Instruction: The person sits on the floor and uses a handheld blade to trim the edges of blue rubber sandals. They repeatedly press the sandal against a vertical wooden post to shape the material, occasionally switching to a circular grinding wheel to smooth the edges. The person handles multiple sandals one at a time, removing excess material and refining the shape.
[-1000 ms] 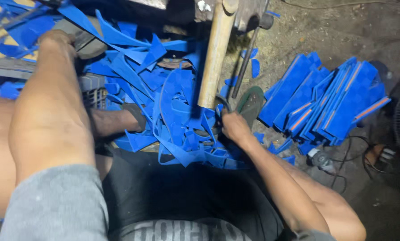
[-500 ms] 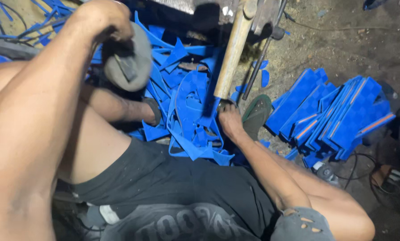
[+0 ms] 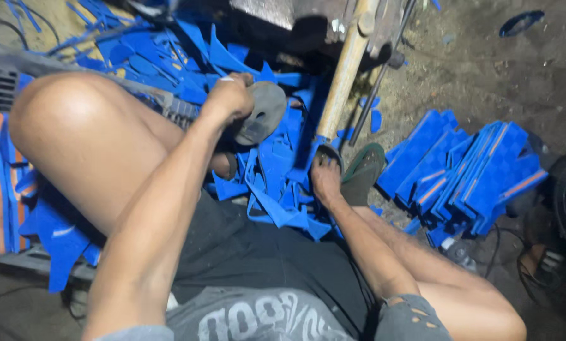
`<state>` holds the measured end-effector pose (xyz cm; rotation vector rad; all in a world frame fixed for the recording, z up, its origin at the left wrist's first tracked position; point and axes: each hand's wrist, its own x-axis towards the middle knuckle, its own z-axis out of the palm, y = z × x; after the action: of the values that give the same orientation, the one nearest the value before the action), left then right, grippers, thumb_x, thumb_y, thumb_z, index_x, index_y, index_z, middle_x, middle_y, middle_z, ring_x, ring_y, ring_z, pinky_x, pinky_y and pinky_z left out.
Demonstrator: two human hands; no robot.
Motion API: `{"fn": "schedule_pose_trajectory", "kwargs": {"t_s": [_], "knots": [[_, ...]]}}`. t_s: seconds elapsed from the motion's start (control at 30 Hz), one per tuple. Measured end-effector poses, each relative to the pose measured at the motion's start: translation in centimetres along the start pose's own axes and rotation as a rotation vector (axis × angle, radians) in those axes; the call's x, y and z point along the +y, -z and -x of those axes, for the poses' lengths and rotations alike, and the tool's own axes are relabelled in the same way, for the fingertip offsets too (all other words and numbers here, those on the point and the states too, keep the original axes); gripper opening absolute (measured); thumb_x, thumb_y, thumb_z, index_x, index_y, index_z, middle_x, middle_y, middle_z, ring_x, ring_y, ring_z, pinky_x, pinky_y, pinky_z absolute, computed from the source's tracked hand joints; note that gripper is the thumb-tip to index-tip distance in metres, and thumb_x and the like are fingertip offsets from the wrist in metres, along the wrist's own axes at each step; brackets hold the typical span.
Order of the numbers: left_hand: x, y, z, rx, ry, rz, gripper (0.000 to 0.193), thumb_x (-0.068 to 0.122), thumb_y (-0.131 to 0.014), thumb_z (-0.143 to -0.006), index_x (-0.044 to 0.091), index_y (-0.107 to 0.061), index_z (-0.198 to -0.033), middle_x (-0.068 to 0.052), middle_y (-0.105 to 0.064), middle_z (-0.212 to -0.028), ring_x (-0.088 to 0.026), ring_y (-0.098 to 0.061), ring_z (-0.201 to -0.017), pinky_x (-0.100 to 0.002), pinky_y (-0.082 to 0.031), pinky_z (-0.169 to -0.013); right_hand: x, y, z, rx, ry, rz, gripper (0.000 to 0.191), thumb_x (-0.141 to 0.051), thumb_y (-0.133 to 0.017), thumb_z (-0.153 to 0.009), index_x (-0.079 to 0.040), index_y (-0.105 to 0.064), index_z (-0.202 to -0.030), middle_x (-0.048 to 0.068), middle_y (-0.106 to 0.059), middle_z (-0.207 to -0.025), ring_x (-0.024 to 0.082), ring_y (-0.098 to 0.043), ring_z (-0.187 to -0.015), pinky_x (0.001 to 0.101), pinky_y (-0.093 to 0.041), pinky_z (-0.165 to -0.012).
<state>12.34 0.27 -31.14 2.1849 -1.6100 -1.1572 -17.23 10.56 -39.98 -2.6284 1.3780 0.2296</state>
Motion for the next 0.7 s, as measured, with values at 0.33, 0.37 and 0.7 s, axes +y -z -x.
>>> {"fn": "schedule_pose_trajectory", "kwargs": {"t_s": [0.33,0.37,0.7], "knots": [[6.0,13.3,6.2,0.123,-0.429,0.226,0.037,0.018,-0.066,-0.092,0.000,-0.064,-0.125,-0.021,-0.073,-0.115,-0.031,-0.070,-0.107,-0.043,-0.054,-0.093,1.3,2.2,0.8,-0.341,-0.111,-0.340,0.064,-0.006,-0.068,-0.072,0.007,-0.046,-0.131,0.034,-0.068,-0.089,0.051,-0.067,-0.085,0.0583,-0.053,-0.076],[6.8,13.4,6.2,0.098,-0.432,0.363,0.035,0.018,-0.065,-0.095,-0.001,-0.063,-0.124,-0.017,-0.074,-0.115,-0.025,-0.072,-0.105,-0.039,-0.054,-0.092,1.9,4.0,1.0,-0.289,-0.123,-0.382,0.051,-0.010,-0.064,-0.083,0.005,-0.048,-0.129,0.034,-0.068,-0.089,0.051,-0.067,-0.087,0.0586,-0.052,-0.077],[12.4,3.2,0.3,0.099,-0.258,1.045,0.029,0.018,-0.054,-0.103,-0.001,-0.064,-0.123,-0.013,-0.071,-0.118,-0.018,-0.062,-0.107,-0.033,-0.050,-0.096,5.0,28.9,3.7,0.481,-0.161,-0.316,0.033,-0.010,-0.067,-0.101,-0.006,-0.061,-0.133,0.014,-0.070,-0.116,0.034,-0.066,-0.107,0.0442,-0.047,-0.095]]}}
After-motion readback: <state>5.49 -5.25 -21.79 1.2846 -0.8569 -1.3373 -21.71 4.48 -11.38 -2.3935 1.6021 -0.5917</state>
